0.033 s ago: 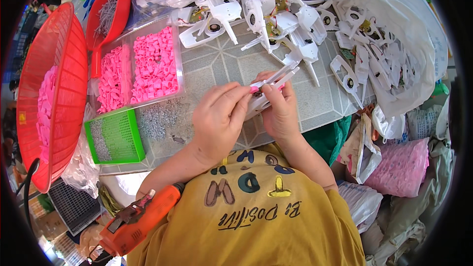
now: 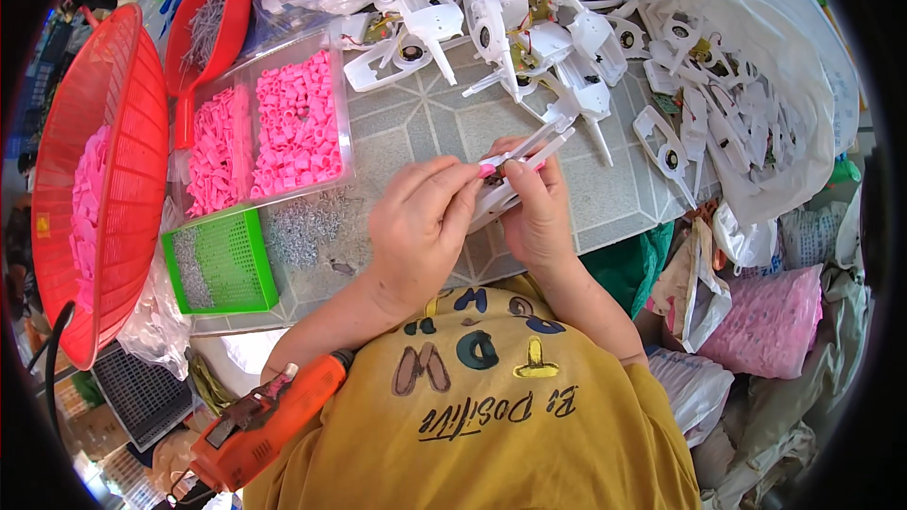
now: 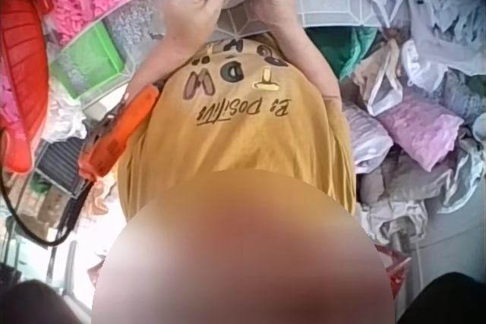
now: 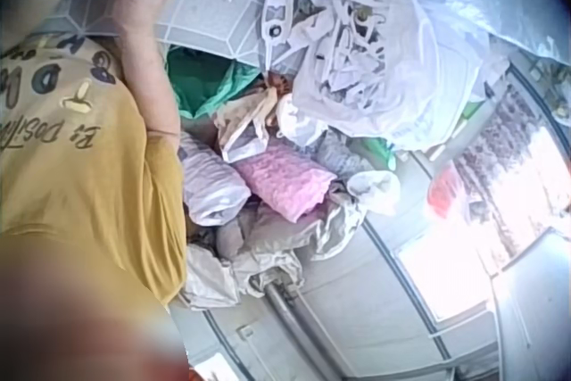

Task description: Assembling small toy walkie-talkie components by attaching pink pieces and screws.

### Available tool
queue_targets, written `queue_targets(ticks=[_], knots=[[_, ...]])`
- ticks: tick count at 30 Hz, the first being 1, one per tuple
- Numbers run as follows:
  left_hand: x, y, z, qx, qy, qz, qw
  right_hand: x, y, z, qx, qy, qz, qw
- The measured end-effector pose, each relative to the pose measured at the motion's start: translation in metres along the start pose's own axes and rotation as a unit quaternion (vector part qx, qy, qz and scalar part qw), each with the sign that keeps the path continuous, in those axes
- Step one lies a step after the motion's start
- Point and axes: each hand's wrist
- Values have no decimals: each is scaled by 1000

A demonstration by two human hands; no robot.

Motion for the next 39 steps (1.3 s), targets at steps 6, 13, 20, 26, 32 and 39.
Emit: queue_targets(ticks=[6,13,20,26,32,39], knots=[[-1,-3,0,-11,12,7,1000,-1,-1,-1,27,-18,-13,999],[-4,-5,2,-16,31,20,999,-4,-1,-4,23,-18,-12,999],[-4,-4,1,-19,41,21,999,-4,0,-3,-3,-18,-3,1000],[-4,-5,0,-8,36,15,999,-4,1,-3,-7,-21,8,1000],[-4,-4,1,-5,46,19,999,-6,-1,-6,-22,-58,26,998],[-5,-4,1,34,32,21,999,-10,-2,-8,-26,-48,57,997]])
Point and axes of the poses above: each hand's wrist, its own y-axis away from the middle knuckle, its own x-axis out of the palm, z = x × y, and after that the axes turned 4 degrees about -z, right-handed
